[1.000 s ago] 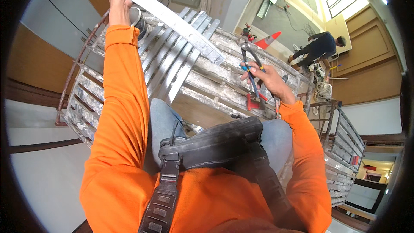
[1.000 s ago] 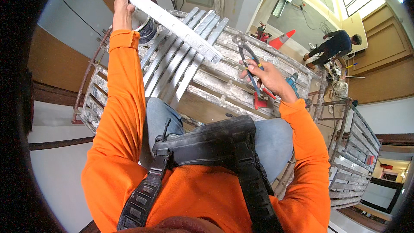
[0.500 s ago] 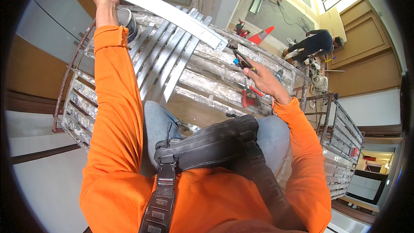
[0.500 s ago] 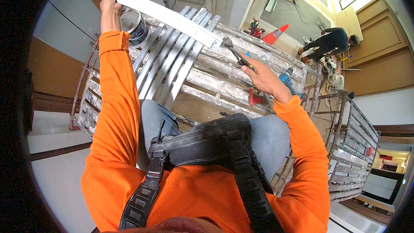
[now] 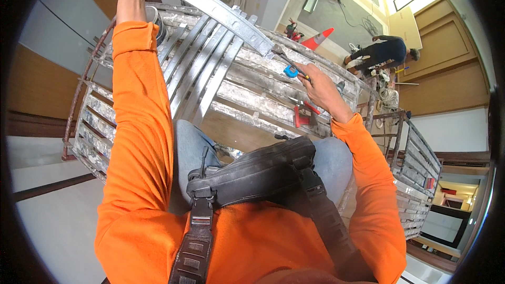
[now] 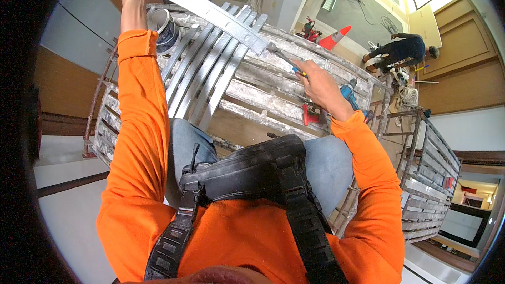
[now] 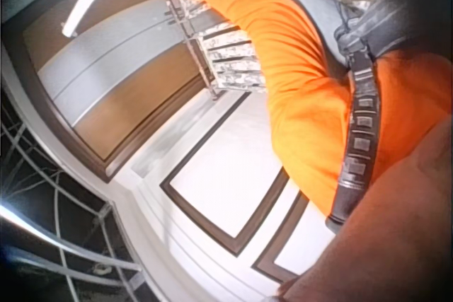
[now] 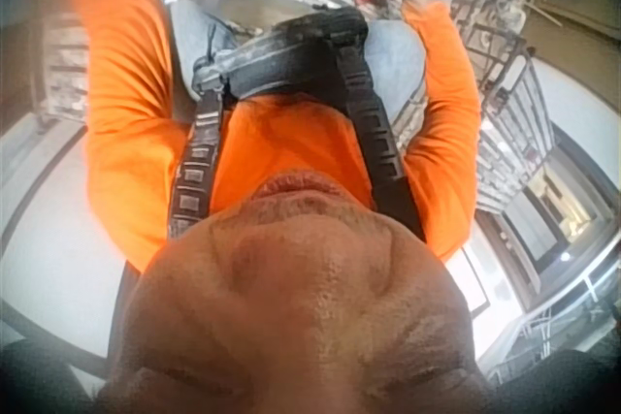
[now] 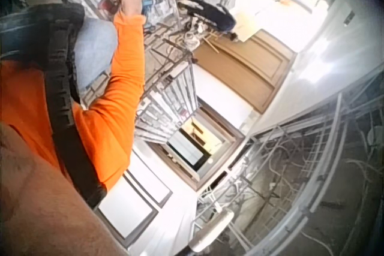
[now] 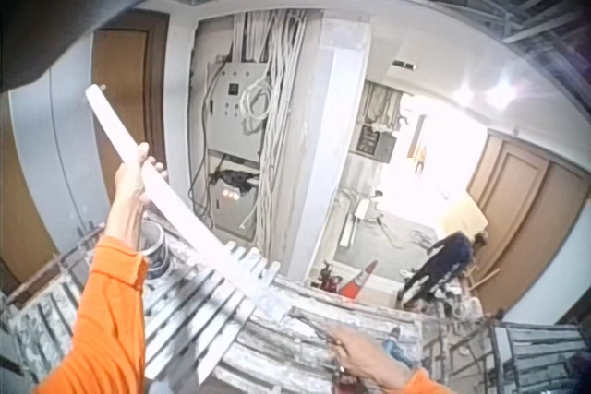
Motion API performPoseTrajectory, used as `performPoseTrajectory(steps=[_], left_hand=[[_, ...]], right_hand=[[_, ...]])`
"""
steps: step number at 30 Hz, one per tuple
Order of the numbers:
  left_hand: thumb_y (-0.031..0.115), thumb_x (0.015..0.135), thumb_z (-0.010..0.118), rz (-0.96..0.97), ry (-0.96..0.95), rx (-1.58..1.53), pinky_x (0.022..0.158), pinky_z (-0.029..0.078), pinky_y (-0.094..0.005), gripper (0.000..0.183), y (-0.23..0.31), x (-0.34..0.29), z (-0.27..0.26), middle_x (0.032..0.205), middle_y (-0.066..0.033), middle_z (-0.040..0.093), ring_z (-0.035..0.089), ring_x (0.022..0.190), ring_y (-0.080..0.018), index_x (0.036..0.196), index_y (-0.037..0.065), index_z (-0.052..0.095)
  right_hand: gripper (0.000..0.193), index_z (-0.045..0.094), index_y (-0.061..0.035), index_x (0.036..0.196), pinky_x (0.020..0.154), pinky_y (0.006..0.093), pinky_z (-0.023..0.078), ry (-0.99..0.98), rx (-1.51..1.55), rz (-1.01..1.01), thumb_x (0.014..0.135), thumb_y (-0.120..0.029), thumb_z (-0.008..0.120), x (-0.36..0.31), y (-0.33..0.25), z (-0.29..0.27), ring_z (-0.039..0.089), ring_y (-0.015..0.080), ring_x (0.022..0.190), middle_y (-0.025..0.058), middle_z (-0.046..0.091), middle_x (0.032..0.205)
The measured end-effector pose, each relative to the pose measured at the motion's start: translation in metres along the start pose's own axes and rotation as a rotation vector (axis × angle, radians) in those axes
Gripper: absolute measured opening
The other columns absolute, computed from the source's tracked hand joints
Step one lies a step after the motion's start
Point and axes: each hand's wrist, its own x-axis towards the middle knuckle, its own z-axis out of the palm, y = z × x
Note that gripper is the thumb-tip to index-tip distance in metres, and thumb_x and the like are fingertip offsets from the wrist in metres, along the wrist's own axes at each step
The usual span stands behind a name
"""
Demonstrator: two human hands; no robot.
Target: The person measures and marks metal strips on a scaffold using a tape measure and marker, then uses tin snips to cut the strips to size. The person also uses a power drill to fasten the metal pieces together on the scaffold.
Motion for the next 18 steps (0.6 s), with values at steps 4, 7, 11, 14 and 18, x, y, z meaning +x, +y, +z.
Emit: performPoseTrajectory(steps=[4, 7, 11, 14, 18], left_hand=[[0.026, 0.090, 0.081, 0.021, -0.102, -0.020, 0.052, 0.053, -0.0356, 0.030, -0.002, -0.009, 0.022, 0.073, -0.0048, 0.057, 0.059, 0.058, -0.0207, 0.097, 0.008, 0.057], [0.032, 0.091, 0.079, -0.039, -0.300, -0.077, 0.051, 0.051, -0.0325, 0.031, 0.011, -0.032, 0.056, 0.070, -0.0022, 0.055, 0.058, 0.057, -0.0180, 0.095, 0.010, 0.058], [0.035, 0.091, 0.076, -0.037, -0.323, 0.009, 0.048, 0.049, -0.0312, 0.028, 0.015, -0.092, 0.117, 0.066, 0.0010, 0.054, 0.056, 0.053, -0.0139, 0.087, 0.011, 0.061], [0.030, 0.091, 0.075, 0.004, -0.458, 0.216, 0.051, 0.053, -0.0334, 0.024, 0.013, -0.140, 0.149, 0.065, -0.0011, 0.060, 0.060, 0.054, -0.0171, 0.083, 0.010, 0.066], [0.030, 0.092, 0.072, 0.306, -0.738, 0.395, 0.060, 0.057, -0.0399, 0.019, -0.058, -0.223, 0.174, 0.081, -0.0097, 0.074, 0.068, 0.061, -0.0301, 0.099, 0.013, 0.075]], right_hand=[[0.025, 0.062, -0.0031, 0.119, 0.081, 0.0543, 0.049, -0.006, -0.025, 0.075, 0.099, -0.019, 0.058, 0.005, 0.005, 0.005, 0.063, 0.0486, 0.096, 0.0269, 0.066, 0.102], [0.021, 0.062, -0.0014, 0.108, 0.079, 0.0559, 0.050, -0.041, -0.073, 0.134, 0.100, -0.020, 0.056, 0.009, 0.011, 0.014, 0.063, 0.0511, 0.090, 0.0291, 0.066, 0.094], [0.024, 0.064, 0.0001, 0.104, 0.080, 0.0557, 0.051, -0.091, -0.123, 0.106, 0.099, -0.021, 0.054, 0.026, 0.038, 0.033, 0.064, 0.0505, 0.091, 0.0297, 0.068, 0.096], [0.027, 0.069, 0.0019, 0.102, 0.083, 0.0540, 0.053, -0.206, -0.219, 0.179, 0.096, -0.022, 0.057, 0.059, 0.055, 0.051, 0.067, 0.0478, 0.094, 0.0280, 0.070, 0.100], [0.031, 0.072, 0.0037, 0.098, 0.080, 0.0538, 0.053, -0.405, -0.428, 0.036, 0.096, -0.023, 0.056, 0.086, 0.073, 0.073, 0.069, 0.0466, 0.090, 0.0297, 0.070, 0.094]])
